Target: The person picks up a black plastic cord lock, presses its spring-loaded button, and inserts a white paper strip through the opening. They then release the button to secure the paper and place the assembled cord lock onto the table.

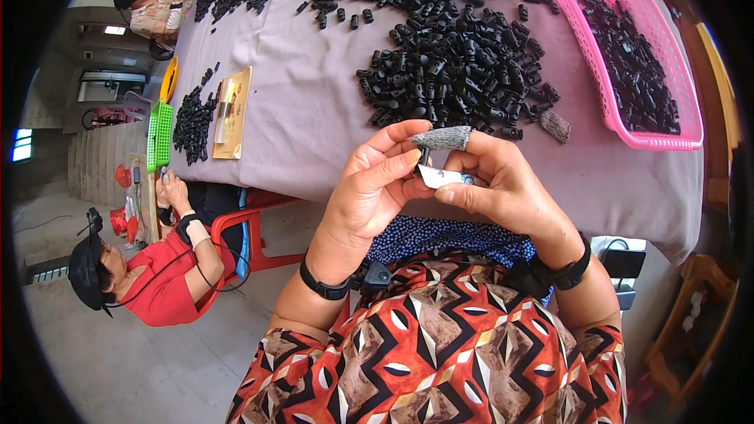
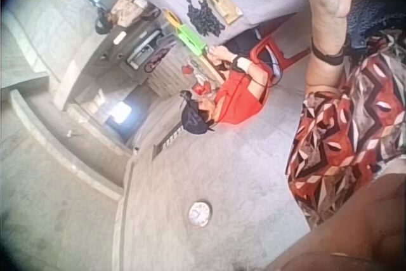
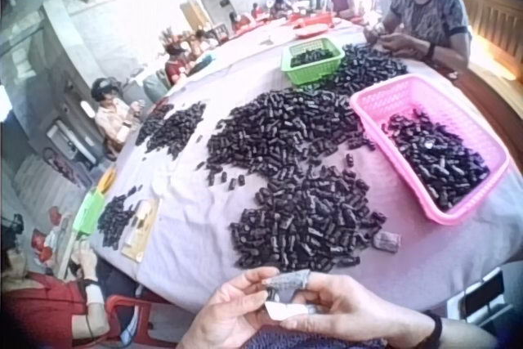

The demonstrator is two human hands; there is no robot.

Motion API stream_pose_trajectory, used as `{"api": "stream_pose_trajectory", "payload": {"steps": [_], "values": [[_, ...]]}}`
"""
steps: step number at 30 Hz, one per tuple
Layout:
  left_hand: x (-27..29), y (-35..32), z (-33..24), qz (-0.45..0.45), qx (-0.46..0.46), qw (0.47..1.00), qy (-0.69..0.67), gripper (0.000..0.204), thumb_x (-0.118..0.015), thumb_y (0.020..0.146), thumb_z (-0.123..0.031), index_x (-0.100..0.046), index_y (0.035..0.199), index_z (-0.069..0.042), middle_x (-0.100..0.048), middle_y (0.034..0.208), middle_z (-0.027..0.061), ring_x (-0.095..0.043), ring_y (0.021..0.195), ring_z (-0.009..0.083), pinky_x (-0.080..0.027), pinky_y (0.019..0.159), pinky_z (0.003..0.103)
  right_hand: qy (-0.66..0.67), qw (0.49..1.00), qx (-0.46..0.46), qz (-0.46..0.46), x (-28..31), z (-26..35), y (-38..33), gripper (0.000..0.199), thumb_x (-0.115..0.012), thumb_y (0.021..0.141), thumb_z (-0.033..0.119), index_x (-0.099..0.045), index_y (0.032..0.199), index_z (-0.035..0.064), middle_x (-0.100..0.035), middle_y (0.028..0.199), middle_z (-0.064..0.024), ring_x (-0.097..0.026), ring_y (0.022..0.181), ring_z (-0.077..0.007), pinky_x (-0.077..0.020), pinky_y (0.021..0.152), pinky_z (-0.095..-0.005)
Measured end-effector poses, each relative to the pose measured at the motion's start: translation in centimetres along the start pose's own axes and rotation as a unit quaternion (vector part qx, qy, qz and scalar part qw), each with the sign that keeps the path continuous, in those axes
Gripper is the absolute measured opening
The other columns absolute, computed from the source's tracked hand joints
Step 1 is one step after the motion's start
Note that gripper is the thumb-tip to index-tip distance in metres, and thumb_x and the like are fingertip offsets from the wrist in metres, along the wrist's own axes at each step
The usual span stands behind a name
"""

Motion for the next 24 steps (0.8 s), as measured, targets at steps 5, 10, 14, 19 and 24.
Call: {"api": "stream_pose_trajectory", "payload": {"steps": [5,10,14,19,24], "values": [[-0.34,0.02,-0.17,-0.001,-0.004,1.000,0.014,0.034,-0.055,0.088,-0.001,-0.050,0.122,0.001,-0.062,0.106,0.0110,-0.065,0.088,0.0163,-0.058,0.074,0.028,0.020,1.000,-0.002,0.004,0.09,-0.24,-0.09,0.038,-0.067,0.083,0.008,-0.052,0.116,-0.0020,-0.059,0.078,0.0021,-0.051,0.072,-0.0026,-0.0418,0.063,-0.0188],[0.04,-0.11,-0.11,-0.011,0.002,1.000,0.018,0.034,-0.055,0.088,0.000,-0.050,0.122,0.001,-0.062,0.106,0.0115,-0.065,0.087,0.0166,-0.059,0.072,0.027,0.005,1.000,-0.013,0.009,0.12,-0.19,-0.07,0.036,-0.066,0.084,0.008,-0.052,0.116,-0.0018,-0.060,0.081,0.0013,-0.052,0.074,-0.0028,-0.0423,0.064,-0.0184],[-0.27,-0.09,0.03,0.006,0.004,1.000,0.015,0.034,-0.055,0.088,-0.001,-0.050,0.122,0.001,-0.061,0.107,0.0116,-0.065,0.088,0.0168,-0.059,0.072,0.027,0.038,0.999,-0.007,0.000,0.37,-0.22,-0.08,0.036,-0.066,0.084,0.008,-0.052,0.116,-0.0018,-0.061,0.082,0.0011,-0.053,0.075,-0.0026,-0.0425,0.064,-0.0179],[-0.17,-0.10,-0.18,-0.019,-0.004,0.999,0.030,0.033,-0.055,0.089,-0.001,-0.050,0.122,0.000,-0.061,0.107,0.0118,-0.065,0.089,0.0169,-0.058,0.073,0.027,0.029,0.999,0.028,0.001,0.08,-0.06,0.01,0.036,-0.066,0.084,0.007,-0.052,0.116,-0.0018,-0.060,0.081,0.0016,-0.052,0.074,-0.0022,-0.0418,0.063,-0.0177],[0.01,-0.11,-0.12,-0.030,-0.004,0.999,0.039,0.033,-0.055,0.089,-0.002,-0.050,0.121,0.001,-0.062,0.106,0.0118,-0.065,0.087,0.0170,-0.058,0.074,0.028,-0.015,1.000,0.022,0.005,0.25,-0.27,0.01,0.036,-0.066,0.084,0.007,-0.053,0.116,-0.0018,-0.058,0.077,0.0027,-0.050,0.071,-0.0024,-0.0416,0.062,-0.0187]]}}
Point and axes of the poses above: each hand's wrist, its own y-axis towards the middle knuckle, its own x-axis out of the back of the hand, z = x × y, the point moved 10 cm from there along y, towards the middle knuckle
